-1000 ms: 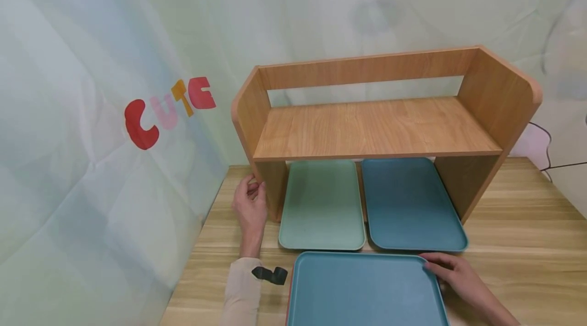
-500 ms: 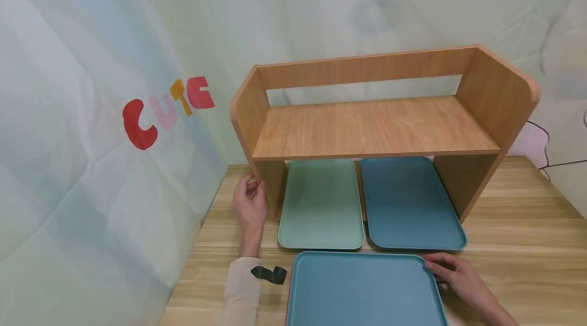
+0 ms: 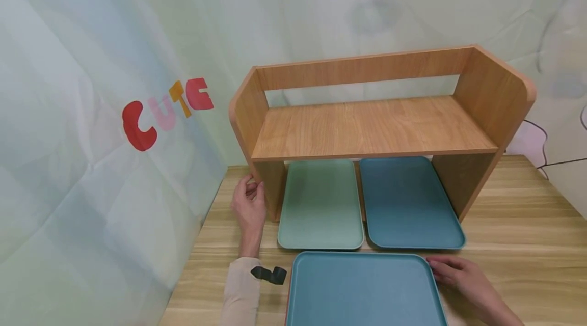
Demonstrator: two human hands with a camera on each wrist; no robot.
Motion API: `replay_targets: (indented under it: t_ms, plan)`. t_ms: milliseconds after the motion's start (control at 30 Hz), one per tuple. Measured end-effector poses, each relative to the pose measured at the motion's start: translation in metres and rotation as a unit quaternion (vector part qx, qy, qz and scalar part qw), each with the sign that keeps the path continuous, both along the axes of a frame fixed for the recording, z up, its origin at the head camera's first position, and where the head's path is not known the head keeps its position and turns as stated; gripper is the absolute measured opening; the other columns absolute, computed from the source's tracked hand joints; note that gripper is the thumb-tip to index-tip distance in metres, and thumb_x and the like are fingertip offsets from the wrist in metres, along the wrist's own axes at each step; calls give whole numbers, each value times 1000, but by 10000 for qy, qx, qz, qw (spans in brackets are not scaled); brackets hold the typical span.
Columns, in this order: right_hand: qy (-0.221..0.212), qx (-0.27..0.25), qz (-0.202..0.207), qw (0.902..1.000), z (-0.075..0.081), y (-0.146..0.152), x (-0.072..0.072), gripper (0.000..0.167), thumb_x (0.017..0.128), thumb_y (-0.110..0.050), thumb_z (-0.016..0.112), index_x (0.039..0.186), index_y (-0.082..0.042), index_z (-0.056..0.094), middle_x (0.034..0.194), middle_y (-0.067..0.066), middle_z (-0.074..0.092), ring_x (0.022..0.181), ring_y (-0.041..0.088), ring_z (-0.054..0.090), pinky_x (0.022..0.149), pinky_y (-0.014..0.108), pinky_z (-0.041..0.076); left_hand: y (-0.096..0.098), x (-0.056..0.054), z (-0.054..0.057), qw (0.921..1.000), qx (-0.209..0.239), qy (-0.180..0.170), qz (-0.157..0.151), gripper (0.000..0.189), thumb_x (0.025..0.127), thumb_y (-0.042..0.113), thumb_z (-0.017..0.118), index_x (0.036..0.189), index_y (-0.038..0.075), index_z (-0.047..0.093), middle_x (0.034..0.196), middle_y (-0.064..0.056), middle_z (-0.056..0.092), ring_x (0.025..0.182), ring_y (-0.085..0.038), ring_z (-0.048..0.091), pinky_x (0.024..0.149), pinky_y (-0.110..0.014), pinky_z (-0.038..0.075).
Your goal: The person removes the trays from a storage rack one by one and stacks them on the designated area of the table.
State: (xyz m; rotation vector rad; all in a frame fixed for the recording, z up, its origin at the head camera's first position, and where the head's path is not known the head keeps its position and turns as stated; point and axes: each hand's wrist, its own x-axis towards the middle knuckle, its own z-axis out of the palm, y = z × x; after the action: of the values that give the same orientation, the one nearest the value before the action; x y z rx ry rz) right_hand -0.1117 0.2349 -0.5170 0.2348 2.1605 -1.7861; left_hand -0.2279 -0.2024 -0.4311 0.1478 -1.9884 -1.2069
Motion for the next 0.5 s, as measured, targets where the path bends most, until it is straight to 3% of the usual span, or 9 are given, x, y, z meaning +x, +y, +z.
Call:
replay_targets:
  t_ms: [133, 267, 333, 433, 500]
  plan:
    - [-274, -1223, 79, 9921, -2, 9, 1, 48, 98, -12, 51, 130, 21, 40, 113, 5, 67, 97, 2, 65, 90, 26, 55, -1, 0, 0, 10000, 13, 3, 28, 25, 86, 4, 67, 111, -2, 63, 93, -20, 65, 84, -29, 66, 78, -37, 60]
    - [-868, -2358, -271, 9675, -2, 15, 1, 51, 97, -11, 54, 135, 18, 36, 112, 7, 66, 101, 9, 65, 97, 35, 52, -1, 0, 0, 10000, -40, -14, 65, 25, 87, 5, 66, 111, -2, 63, 93, -20, 65, 84, -29, 66, 78, -37, 60]
    - [-1154, -2957, -461, 9472, -1, 17, 0, 45, 97, -11, 55, 132, 14, 44, 110, 8, 67, 102, 13, 65, 102, 37, 49, -2, 0, 0, 9999, -62, -23, 75, 25, 87, 5, 66, 111, -1, 63, 94, -19, 65, 84, -29, 66, 78, -37, 60]
    - [-1512, -3870, -522, 9081, 0, 20, 0, 29, 98, -13, 53, 119, 5, 59, 108, 10, 67, 102, 18, 65, 108, 38, 43, -2, -1, 0, 9999, -72, -36, 73, 25, 87, 5, 67, 111, 0, 63, 94, -19, 65, 84, -28, 66, 78, -36, 60]
    - [-1831, -4477, -596, 8732, 1, 20, 0, 22, 99, -14, 51, 106, 0, 67, 108, 12, 68, 103, 20, 65, 111, 34, 39, -2, -1, 0, 9999, -71, -35, 70, 25, 87, 5, 67, 111, 0, 63, 94, -19, 65, 84, -28, 66, 78, -36, 60]
